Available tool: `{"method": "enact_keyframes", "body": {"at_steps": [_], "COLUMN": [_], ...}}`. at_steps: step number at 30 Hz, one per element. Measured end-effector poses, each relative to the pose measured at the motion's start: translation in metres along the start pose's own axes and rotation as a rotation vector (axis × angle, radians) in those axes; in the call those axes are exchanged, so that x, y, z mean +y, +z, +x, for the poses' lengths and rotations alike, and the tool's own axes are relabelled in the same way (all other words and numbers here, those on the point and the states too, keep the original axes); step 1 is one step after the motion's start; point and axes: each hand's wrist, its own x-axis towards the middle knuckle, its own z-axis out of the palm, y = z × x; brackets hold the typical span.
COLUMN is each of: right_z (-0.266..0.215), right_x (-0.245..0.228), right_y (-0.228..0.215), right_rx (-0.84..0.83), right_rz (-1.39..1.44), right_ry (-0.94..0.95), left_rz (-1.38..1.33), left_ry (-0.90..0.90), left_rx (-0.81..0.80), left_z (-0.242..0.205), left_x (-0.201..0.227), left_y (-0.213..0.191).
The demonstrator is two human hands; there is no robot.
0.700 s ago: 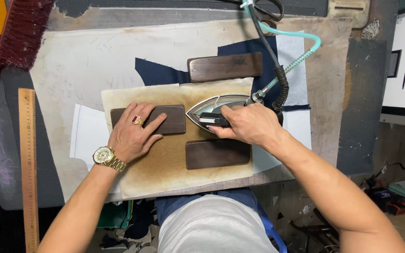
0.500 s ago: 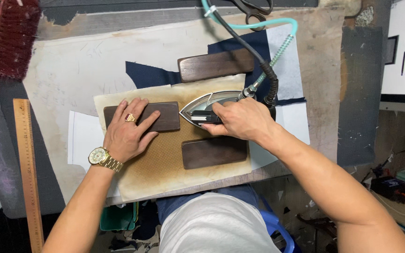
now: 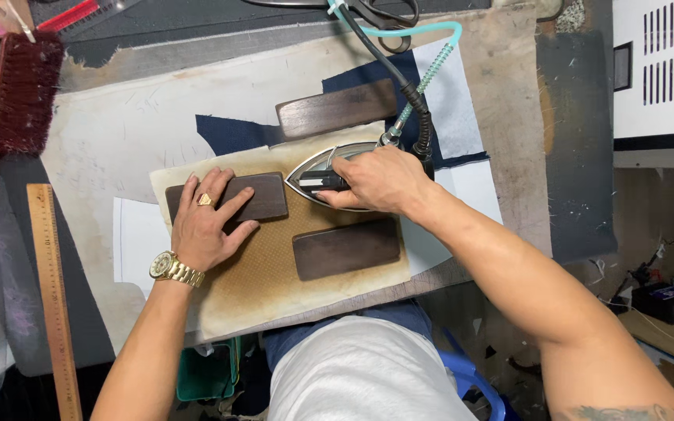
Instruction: The person uses an iron to press sections of fabric and patterns on a workspace, using wooden weights to hold pieces in place.
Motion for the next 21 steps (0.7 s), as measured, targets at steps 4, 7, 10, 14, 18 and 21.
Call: {"method": "enact_keyframes", "body": {"at_steps": [4, 7, 10, 14, 18, 21], "right_z": [-0.001, -0.004, -0.006, -0.006, 0.000, -0.003], "right_x": [-0.002, -0.005, -0.006, -0.007, -0.003, -0.007], "right_y": [-0.004, -0.005, -0.004, -0.008, -0.005, -0.013], "right_rx": [-0.003, -0.046, -0.092, -0.063, -0.049, -0.047], "right_rz": [0.013, -0.004, -0.025, -0.028, -0.030, -0.008], "right_ry": [0.025, 0.011, -0.013, 0.014, 0.028, 0.014], "left_rz": [0.003, -0.005, -0.005, 0.011, 0.005, 0.002], "left_ry": [0.006, 0.000, 0.009, 0.011, 0.009, 0.015], "left_rx": [0.006, 0.013, 0.013, 0.028, 0.030, 0.021], "left_z": [0.000, -0.002, -0.002, 0.000, -0.001, 0.000], "left_x": [0.001, 0.002, 0.001, 0.000, 0.000, 0.000], "left_y": [-0.001, -0.001, 0.000, 0.001, 0.001, -0.001]}}
